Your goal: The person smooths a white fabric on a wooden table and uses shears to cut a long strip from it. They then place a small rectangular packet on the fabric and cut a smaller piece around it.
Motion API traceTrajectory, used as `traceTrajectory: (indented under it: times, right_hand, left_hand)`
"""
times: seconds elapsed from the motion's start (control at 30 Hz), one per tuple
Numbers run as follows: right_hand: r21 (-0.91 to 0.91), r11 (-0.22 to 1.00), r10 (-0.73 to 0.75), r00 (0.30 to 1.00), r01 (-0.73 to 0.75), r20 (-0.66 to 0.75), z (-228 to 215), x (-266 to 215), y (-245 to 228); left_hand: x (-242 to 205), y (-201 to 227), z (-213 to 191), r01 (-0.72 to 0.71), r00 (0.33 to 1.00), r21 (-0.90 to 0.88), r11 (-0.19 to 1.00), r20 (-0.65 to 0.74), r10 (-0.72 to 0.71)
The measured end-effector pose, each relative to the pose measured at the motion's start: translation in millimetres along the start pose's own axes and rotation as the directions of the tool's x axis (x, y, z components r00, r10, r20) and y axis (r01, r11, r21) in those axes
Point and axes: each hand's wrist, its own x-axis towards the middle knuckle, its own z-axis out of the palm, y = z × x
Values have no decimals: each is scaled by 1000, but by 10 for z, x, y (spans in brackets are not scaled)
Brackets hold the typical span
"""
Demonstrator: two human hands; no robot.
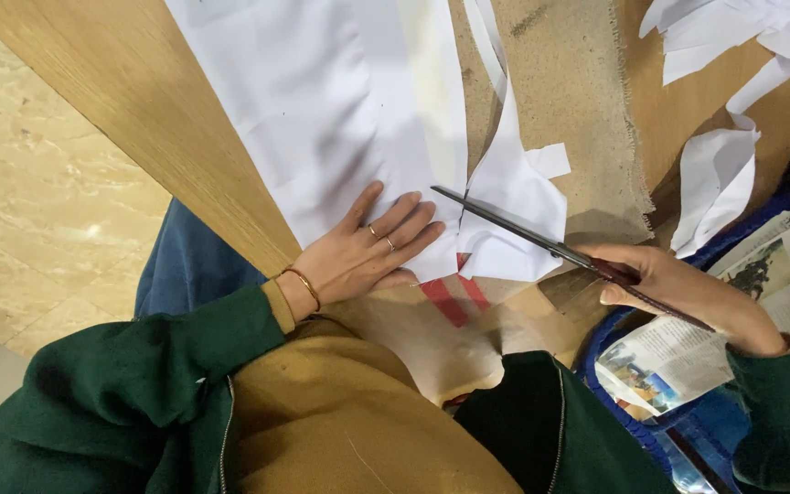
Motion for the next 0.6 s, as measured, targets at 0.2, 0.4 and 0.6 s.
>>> traceTrajectory:
  times: [0.2, 0.4, 0.6]
  right_hand:
    - [-13, 999, 50, 997, -51, -50, 165, -13, 194]
    - [-161, 985, -77, 993, 62, -88, 389, -62, 260]
    - [-33, 966, -259, 962, 257, -82, 674, -147, 129]
  left_hand:
    - [-13, 18, 37, -1, 1000, 4, 1000, -14, 1]
    - [-11, 16, 44, 4, 999, -19, 1000, -39, -5]
    - [-8, -9, -2, 5, 998, -17, 1000, -61, -6]
